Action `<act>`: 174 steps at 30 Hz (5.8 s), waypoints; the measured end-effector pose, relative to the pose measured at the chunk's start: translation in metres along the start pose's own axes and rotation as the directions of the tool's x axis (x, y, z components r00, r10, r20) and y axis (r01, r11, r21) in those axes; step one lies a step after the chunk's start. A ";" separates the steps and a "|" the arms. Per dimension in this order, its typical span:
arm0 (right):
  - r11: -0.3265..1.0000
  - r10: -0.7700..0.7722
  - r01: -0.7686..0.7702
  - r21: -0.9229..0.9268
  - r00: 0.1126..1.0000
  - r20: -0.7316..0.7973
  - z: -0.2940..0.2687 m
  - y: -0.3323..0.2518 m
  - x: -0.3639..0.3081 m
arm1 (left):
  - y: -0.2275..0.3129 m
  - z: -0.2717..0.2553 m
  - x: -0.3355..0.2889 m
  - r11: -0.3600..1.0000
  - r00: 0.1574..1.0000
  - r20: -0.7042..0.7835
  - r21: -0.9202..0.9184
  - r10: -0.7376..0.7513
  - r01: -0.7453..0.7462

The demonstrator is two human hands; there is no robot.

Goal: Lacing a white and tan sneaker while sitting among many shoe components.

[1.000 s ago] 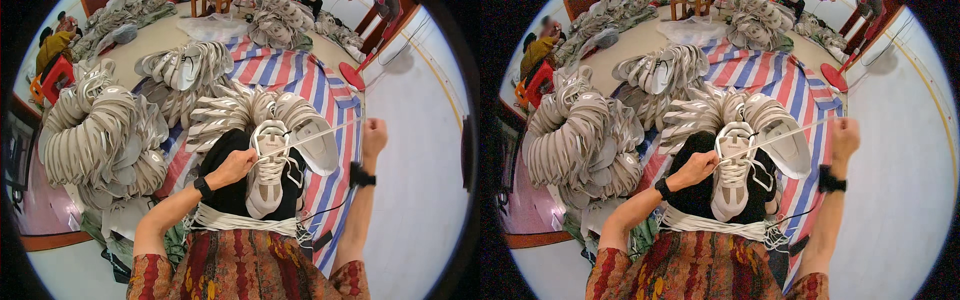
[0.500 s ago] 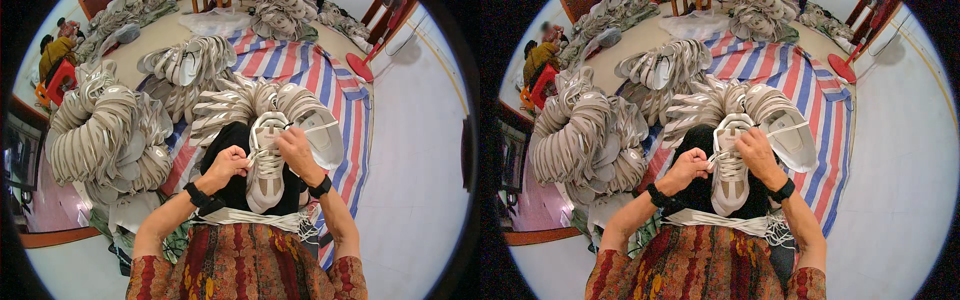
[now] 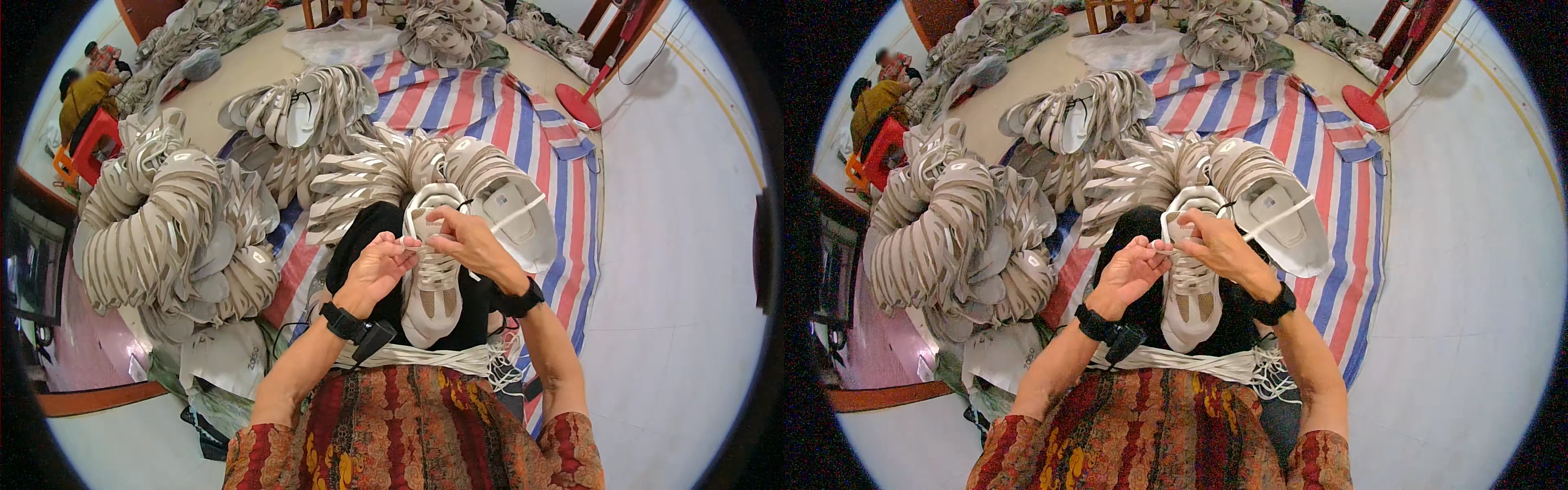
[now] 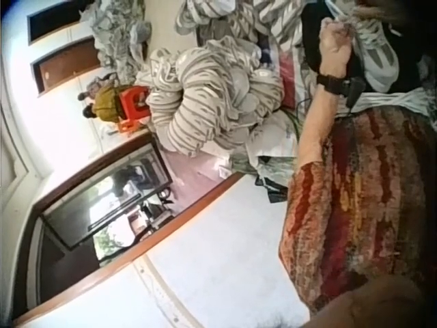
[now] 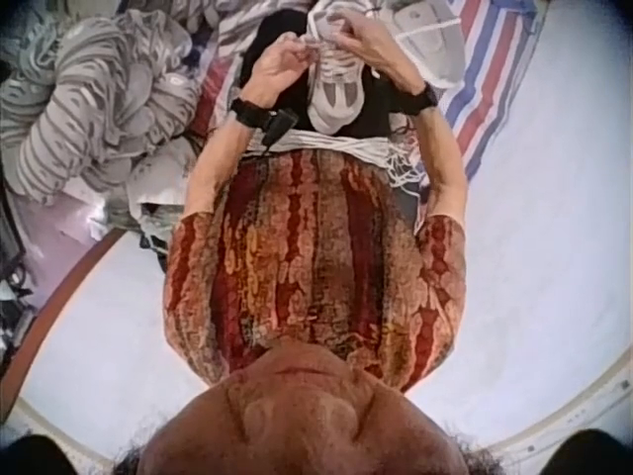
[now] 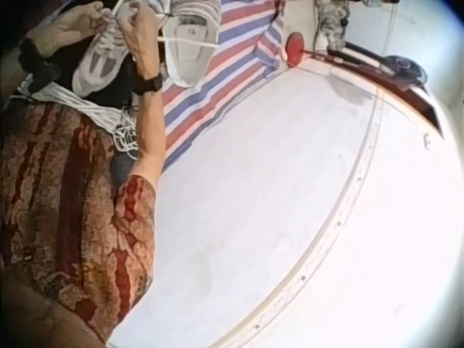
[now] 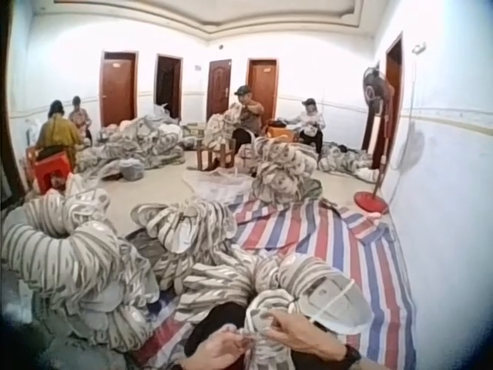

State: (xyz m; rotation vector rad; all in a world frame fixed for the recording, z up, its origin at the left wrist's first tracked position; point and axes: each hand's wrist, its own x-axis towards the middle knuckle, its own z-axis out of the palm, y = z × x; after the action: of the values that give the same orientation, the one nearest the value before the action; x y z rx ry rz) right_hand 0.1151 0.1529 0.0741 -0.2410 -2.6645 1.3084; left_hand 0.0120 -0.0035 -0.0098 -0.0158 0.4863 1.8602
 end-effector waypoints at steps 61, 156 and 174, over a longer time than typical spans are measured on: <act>0.984 -0.122 0.163 0.069 0.908 -0.402 -0.055 0.070 -0.028 | 0.108 -0.037 -0.033 -0.665 0.785 0.489 0.734 0.380 -0.136; 0.945 -0.293 0.265 -0.192 0.947 -0.134 -0.005 0.047 -0.024 | 0.024 0.022 0.016 -0.522 0.753 0.650 0.680 0.102 -0.515; 0.960 -0.158 0.115 -0.256 0.975 -0.156 -0.012 0.023 -0.026 | 0.039 0.016 0.009 -0.246 0.902 0.344 0.927 0.259 -0.283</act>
State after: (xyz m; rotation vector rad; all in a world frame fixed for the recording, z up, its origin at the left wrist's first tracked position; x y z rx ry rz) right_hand 0.1445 0.1708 0.0614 -0.1875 -2.6347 0.8724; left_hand -0.0227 -0.0002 0.0150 1.3587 2.0472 1.2870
